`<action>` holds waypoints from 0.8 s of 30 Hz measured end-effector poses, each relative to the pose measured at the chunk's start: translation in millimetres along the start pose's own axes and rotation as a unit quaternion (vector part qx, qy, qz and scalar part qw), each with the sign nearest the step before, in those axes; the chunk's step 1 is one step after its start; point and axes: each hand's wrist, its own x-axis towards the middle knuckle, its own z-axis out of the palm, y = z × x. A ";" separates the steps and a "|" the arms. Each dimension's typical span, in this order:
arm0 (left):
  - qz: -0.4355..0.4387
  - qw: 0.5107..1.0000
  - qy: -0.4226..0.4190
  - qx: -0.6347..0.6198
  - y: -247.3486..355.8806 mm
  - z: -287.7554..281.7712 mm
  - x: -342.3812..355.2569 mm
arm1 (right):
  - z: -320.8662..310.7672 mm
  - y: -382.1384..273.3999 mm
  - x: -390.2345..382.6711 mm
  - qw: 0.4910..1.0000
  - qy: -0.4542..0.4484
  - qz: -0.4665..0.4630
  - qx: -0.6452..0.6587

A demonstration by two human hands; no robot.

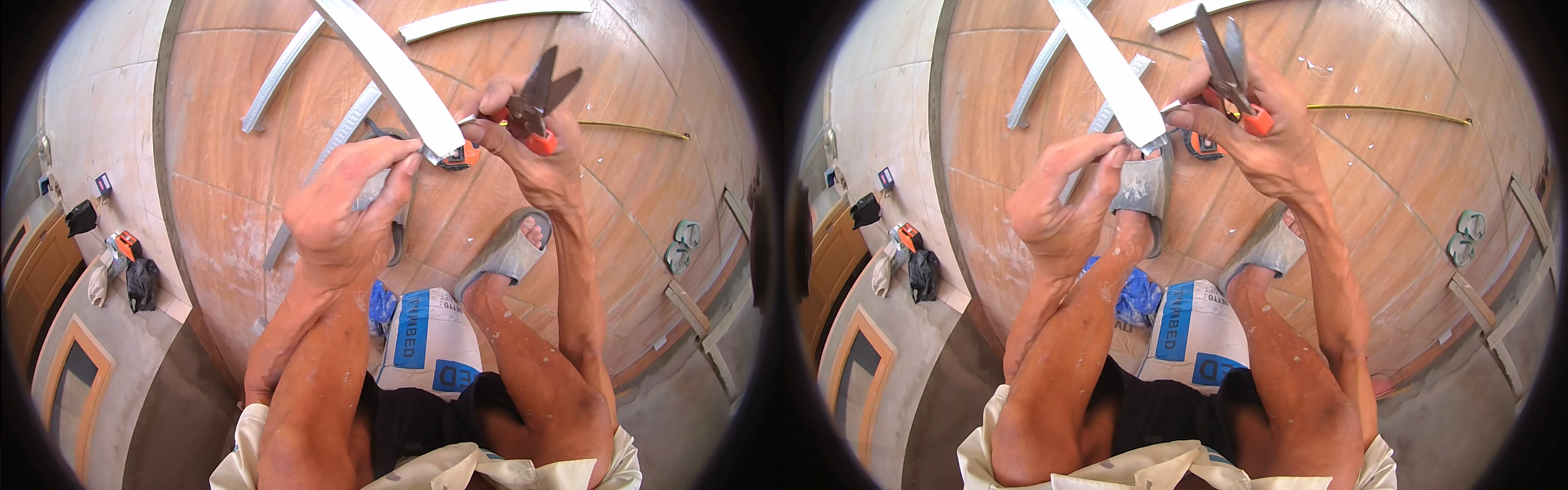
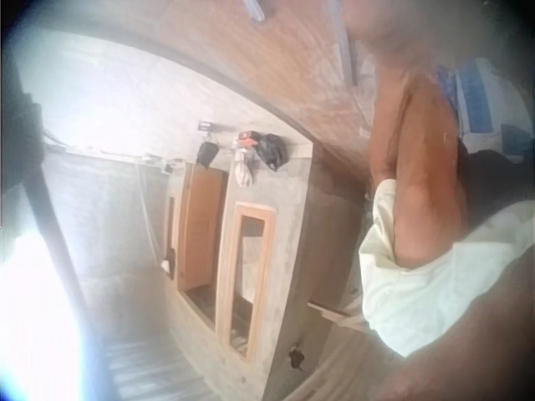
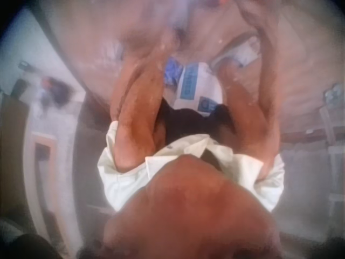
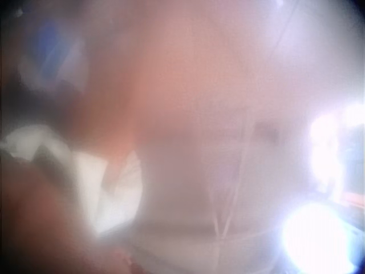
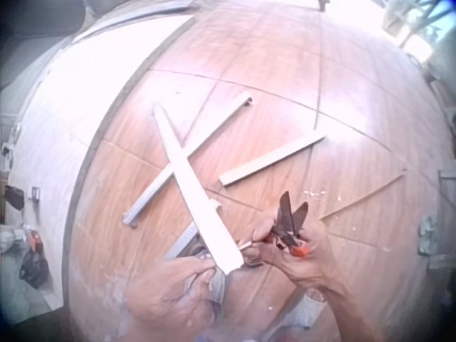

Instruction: The person sits cross-legged on the floor and uses red-handled tin snips to cut a long, curved piece of white plastic molding. They repeatedly snip along the length of the molding, creating small notches and eventually cutting through the material.

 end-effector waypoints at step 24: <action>-0.157 0.924 0.010 -0.349 -21.7 -7.6 11.7 | 3.2 -14.3 13.3 0.989 0.027 0.071 0.127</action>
